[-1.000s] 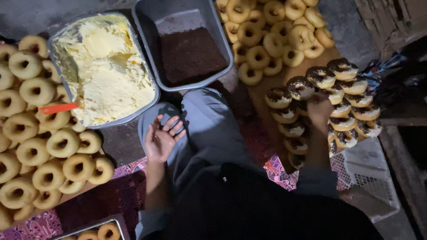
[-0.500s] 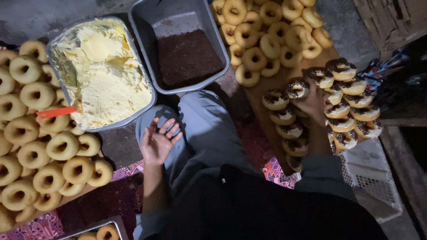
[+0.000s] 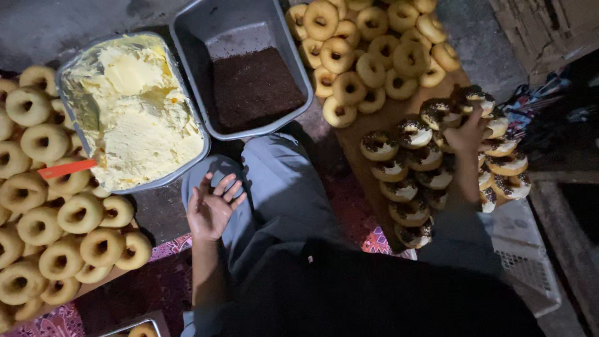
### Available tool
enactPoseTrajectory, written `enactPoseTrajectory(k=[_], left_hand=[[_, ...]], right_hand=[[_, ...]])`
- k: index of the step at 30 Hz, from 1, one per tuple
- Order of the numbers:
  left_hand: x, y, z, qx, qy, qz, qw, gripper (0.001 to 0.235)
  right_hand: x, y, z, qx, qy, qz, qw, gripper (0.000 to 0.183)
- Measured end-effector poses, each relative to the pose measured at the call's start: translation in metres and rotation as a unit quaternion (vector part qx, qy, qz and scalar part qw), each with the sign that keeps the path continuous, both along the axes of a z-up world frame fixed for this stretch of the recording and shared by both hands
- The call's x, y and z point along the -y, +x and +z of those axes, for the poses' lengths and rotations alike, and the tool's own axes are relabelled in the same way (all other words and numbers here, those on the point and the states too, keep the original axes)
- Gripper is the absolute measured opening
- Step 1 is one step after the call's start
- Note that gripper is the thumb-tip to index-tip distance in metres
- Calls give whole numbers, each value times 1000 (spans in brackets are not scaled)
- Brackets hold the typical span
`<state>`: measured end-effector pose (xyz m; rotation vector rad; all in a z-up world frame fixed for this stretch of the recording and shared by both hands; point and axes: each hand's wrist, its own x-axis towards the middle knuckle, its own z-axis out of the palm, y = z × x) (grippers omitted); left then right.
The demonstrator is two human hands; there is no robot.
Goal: The person repeatedly picks up plain donuts, inserts a cream filling into the center hole, and places the filled donuts into a tray. The process is continuous and repetitive, with the person handling each donut individually.
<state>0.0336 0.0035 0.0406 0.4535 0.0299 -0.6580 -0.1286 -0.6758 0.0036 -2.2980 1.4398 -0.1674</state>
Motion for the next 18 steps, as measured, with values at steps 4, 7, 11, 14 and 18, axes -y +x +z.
enactPoseTrajectory(k=[4, 7, 11, 14, 18], left_hand=[[5, -1, 5, -8, 18, 8, 1000, 50], [9, -1, 9, -11, 34, 12, 999, 51], [12, -2, 13, -6, 67, 18, 998, 53], [14, -1, 15, -14, 75, 21, 997, 54], [14, 0, 12, -15, 67, 17, 997, 53]], right_hand=[[14, 9, 5, -12, 27, 113, 993, 112], [12, 20, 13, -25, 25, 101, 994, 114], [3, 24, 23, -97, 43, 32, 994, 109], [0, 23, 26, -51, 21, 55, 997, 109], [10, 12, 21, -35, 24, 64, 997, 105]])
